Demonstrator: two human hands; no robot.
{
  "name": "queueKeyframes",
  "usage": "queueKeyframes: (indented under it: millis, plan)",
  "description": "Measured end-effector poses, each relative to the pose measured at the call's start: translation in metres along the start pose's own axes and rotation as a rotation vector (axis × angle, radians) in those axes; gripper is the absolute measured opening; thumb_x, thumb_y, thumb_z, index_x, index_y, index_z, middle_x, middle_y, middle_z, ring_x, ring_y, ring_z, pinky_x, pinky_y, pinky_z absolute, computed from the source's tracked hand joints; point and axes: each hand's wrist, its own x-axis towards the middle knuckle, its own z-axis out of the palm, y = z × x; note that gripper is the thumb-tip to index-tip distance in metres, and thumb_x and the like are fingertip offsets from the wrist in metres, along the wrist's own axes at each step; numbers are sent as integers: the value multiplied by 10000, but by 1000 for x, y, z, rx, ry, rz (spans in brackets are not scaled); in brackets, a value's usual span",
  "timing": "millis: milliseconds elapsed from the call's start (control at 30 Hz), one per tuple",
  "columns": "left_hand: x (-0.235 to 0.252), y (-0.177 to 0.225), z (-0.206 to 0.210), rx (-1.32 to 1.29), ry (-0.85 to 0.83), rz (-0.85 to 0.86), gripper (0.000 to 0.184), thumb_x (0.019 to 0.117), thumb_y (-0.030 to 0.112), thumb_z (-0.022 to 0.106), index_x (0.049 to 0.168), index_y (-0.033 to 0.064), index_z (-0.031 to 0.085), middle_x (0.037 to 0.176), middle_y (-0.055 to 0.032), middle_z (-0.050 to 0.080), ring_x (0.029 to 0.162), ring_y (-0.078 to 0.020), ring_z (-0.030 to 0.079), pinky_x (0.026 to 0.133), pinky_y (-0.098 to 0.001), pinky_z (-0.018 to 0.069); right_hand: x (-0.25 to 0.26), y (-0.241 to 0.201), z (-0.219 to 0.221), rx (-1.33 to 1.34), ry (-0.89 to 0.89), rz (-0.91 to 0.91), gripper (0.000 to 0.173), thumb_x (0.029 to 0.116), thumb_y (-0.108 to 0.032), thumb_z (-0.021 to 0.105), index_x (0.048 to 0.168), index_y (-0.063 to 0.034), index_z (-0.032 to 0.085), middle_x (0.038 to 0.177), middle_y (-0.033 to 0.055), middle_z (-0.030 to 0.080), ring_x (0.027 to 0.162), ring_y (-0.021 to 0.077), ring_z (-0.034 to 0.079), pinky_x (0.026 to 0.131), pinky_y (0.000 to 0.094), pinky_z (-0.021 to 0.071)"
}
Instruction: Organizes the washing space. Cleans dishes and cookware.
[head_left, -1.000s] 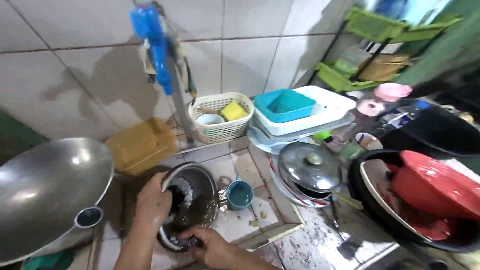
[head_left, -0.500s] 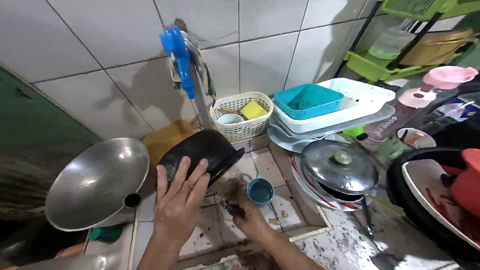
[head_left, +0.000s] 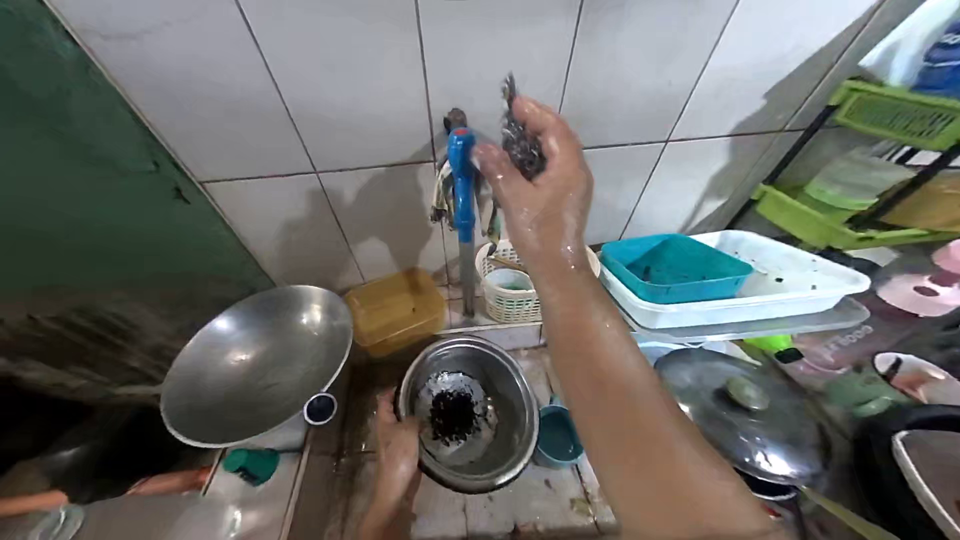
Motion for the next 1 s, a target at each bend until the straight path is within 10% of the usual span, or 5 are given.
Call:
queueKeyframes:
  millis: [100, 300, 600, 833, 1000]
  plan:
    - [8, -7, 3, -112, 30, -73, 721, 781, -208, 570, 1452, 19, 439, 1295, -246, 572, 1067, -316, 635, 836, -476, 569, 15, -10, 26, -92, -117, -4, 617, 888, -359, 790, 1353, 9, 620, 1252, 177, 666, 1120, 251, 647, 962, 374, 531]
    - [20, -9, -4, -18, 28, -72, 638, 820, -151, 631, 1405, 80, 519, 1252, -191, 636, 1053, -307, 658, 827, -511, 569, 29, -10, 25, -375, -214, -16, 380, 928, -127, 597, 1295, -100, 689, 1196, 85, 720, 1102, 170, 682, 940, 332, 537]
    - [29, 11, -13, 457, -53, 204, 502, 948, -19, 584, 1421, 147, 561, 1328, -97, 648, 1175, -247, 643, 970, -522, 533, -58, 52, 0, 170, 60, 278, 405, 1036, -257, 582, 1339, 11, 579, 1199, 89, 654, 1090, 112, 640, 957, 323, 549]
    - [41, 45, 1, 640, -82, 175, 564, 960, 11, 544, 1500, 156, 475, 1326, -213, 615, 1186, -403, 603, 965, -620, 482, -279, 67, 46, 190, -704, 1021, 382, 1094, -268, 489, 1384, -44, 597, 1292, 160, 666, 1151, 253, 660, 1011, 473, 529]
    - [57, 59, 14, 808, -258, 256, 675, 989, -11, 480, 1570, 323, 397, 1468, -91, 558, 1293, -338, 569, 1021, -597, 463, -302, 86, 56, 122, -1055, 834, 458, 1114, -263, 338, 1304, 14, 649, 1347, 196, 632, 1259, 301, 604, 1100, 494, 457]
